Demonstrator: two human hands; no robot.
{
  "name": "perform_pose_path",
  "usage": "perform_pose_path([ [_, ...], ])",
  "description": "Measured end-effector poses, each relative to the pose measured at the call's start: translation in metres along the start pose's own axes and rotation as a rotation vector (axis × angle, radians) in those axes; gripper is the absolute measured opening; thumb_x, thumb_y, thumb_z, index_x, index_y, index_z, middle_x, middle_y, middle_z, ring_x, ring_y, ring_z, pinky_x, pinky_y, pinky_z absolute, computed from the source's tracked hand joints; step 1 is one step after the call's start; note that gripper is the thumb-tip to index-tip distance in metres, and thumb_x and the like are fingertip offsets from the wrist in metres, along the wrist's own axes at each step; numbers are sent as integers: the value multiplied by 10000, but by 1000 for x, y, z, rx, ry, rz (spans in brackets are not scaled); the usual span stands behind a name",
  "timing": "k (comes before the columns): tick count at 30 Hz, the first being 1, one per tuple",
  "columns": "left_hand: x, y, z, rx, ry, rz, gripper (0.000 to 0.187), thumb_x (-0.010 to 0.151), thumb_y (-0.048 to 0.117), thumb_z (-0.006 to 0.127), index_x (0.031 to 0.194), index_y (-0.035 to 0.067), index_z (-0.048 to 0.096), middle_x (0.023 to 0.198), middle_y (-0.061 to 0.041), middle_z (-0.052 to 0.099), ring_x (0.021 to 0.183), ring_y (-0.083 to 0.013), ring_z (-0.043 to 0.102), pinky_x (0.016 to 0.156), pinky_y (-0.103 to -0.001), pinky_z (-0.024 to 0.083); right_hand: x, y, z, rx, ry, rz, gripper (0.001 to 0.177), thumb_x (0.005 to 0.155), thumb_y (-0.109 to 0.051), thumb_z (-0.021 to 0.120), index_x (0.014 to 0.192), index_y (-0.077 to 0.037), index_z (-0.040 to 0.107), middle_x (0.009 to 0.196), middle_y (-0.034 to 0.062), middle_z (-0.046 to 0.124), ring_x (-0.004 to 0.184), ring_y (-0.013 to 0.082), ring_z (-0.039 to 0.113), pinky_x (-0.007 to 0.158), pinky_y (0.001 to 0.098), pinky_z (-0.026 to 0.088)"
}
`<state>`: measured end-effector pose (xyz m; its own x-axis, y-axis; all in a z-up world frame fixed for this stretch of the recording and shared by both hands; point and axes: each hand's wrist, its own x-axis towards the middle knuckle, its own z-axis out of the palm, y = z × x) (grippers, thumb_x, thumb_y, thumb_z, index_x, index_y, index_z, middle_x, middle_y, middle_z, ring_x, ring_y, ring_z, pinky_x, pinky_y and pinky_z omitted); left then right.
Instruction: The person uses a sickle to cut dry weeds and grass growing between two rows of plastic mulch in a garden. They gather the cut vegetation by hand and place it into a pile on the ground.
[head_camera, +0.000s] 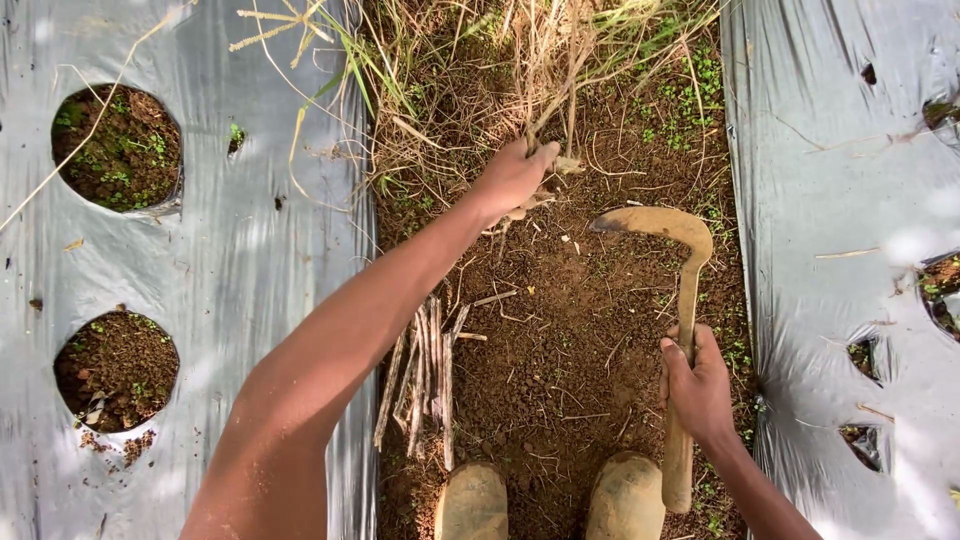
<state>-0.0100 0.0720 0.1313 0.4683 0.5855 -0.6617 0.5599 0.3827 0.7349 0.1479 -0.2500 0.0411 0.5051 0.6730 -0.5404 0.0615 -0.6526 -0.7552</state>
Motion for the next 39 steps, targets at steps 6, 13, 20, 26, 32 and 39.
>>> perform_pose_path([
  [6, -8, -19, -1, 398, 126, 228, 353, 1117, 259, 322, 1339, 31, 476, 671, 25, 492, 416, -36, 391, 280, -188, 323, -3, -5, 1, -14, -6, -5, 31, 1099, -95, 501, 1076, -85, 520, 667, 72, 565, 432, 188, 505, 341, 338, 507],
  [13, -10, -37, -16, 969, 172, 248, 325, 1142, 243, 331, 1315, 2, 463, 559, 19, 434, 372, -87, 479, 230, -211, 381, -14, -25, 0, -23, 59, -117, 42, 1115, -88, 473, 1090, -77, 506, 649, 53, 540, 418, 160, 472, 316, 301, 471],
  [20, -36, -53, -2, 1044, 19, 247, 431, 1092, 243, 376, 1411, -44, 408, 725, -69, 607, 548, -185, 604, 468, -333, 534, 3, -67, -14, 94, 133, -669, 165, 1072, 53, 451, 1223, 78, 512, 595, 77, 553, 371, 146, 520, 359, 248, 458],
  [26, -41, -57, 9, 1133, 16, 201, 434, 1080, 245, 411, 1440, 3, 414, 859, -136, 673, 639, -218, 677, 491, -307, 570, 18, -112, -18, 179, 169, -942, 166, 1094, 49, 424, 1252, 80, 463, 593, 79, 535, 398, 157, 527, 436, 255, 452],
  [32, -31, -86, 1, 1311, -96, 151, 458, 1071, 206, 325, 1480, 21, 417, 791, -128, 660, 498, -178, 580, 424, -279, 541, 31, -119, -16, 260, 191, -1029, 177, 1119, -5, 410, 1273, 82, 425, 595, 87, 528, 404, 154, 527, 440, 253, 441],
  [39, -44, -50, -4, 1424, -63, 198, 450, 1099, 186, 277, 1494, 52, 446, 854, -94, 656, 597, -141, 618, 500, -220, 535, 30, -101, 1, 304, 163, -846, 145, 1113, 24, 395, 1251, 39, 435, 631, 73, 518, 429, 147, 532, 436, 253, 447],
])
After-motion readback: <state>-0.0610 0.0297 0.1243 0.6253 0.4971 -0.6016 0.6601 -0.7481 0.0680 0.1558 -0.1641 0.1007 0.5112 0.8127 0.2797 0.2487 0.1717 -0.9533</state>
